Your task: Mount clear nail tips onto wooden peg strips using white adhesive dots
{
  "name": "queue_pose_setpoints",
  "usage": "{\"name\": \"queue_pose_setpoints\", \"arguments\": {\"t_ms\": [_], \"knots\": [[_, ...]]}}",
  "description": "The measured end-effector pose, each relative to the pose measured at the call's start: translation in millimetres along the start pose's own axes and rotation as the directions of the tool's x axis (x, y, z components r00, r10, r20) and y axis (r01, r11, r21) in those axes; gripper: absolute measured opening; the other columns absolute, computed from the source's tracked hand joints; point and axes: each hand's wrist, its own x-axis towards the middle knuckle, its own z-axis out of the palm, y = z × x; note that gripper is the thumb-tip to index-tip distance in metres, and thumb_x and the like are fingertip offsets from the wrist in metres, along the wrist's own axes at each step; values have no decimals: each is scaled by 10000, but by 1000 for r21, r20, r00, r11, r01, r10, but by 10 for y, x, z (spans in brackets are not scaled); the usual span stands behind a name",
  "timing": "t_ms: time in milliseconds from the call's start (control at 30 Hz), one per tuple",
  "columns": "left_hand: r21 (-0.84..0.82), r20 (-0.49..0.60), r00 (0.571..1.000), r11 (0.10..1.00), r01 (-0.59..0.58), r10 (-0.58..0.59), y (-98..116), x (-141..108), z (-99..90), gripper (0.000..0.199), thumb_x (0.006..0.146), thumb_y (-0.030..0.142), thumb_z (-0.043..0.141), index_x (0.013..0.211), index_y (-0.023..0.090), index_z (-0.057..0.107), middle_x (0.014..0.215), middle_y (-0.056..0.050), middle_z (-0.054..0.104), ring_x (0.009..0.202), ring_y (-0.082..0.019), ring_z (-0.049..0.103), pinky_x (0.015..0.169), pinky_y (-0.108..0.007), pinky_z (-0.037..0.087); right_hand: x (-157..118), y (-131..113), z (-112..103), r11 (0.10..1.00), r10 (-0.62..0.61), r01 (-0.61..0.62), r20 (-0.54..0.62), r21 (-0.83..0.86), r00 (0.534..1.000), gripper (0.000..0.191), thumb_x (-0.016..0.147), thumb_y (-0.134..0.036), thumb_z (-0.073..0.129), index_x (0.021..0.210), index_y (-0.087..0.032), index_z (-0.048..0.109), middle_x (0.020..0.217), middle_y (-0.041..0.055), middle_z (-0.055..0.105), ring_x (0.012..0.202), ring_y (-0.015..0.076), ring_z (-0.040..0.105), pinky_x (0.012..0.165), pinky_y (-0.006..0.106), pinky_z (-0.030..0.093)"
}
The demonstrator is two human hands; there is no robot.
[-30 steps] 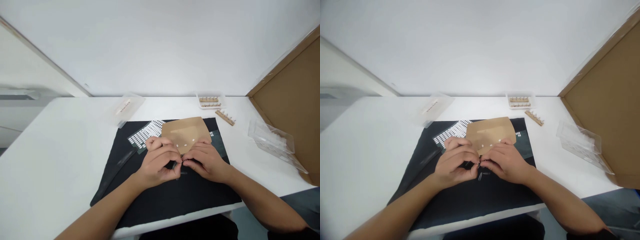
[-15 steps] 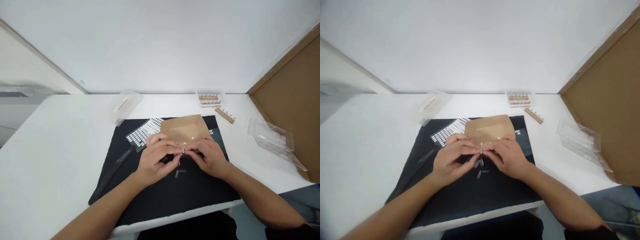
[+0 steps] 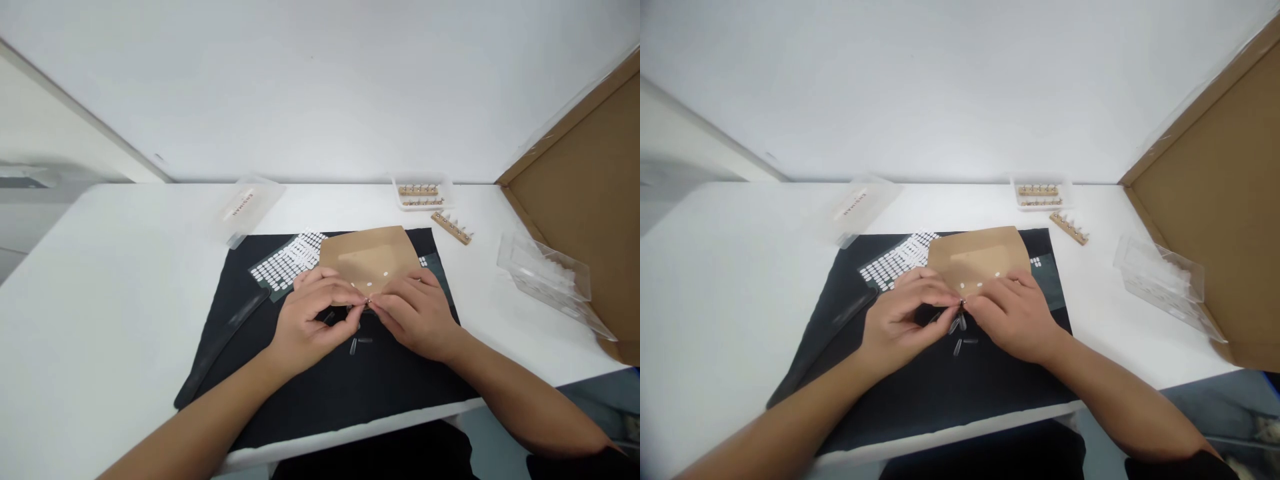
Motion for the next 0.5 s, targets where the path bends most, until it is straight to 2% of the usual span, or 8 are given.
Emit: {"name": "queue_pose_setpoints", "arguments": {"t_ms": [167, 300, 500], "knots": [[18, 1, 999, 999, 49, -49, 47, -3, 7, 138, 875, 113, 730, 864, 250, 729, 807, 3, 792, 796, -199, 717, 816, -410, 521, -31, -6, -18, 997, -29, 33, 56, -70, 998, 102, 1005, -142, 667, 989, -241, 648, 842, -17, 735, 757, 150, 662, 862, 344, 441], [28, -4, 997, 997, 77, -77, 57, -1, 2, 117, 881, 144, 738, 853, 257, 743, 789, 9, 791, 796, -202, 721, 835, -417, 522, -22, -18, -38, 995, -33, 39, 68, -92, 997, 102, 1014, -144, 654, 998, -245, 645, 849, -18, 734, 759, 154, 655, 854, 350, 438], [16, 11, 992, 992, 123, -123, 78, -4, 0, 108, 881, 143, 725, 839, 242, 739, 781, 2, 782, 769, -192, 703, 782, -392, 526, 19, -39, -67, 991, -56, 65, 81, -121, 995, 90, 1025, -131, 650, 992, -213, 642, 835, -13, 740, 758, 149, 644, 837, 348, 442]]}}
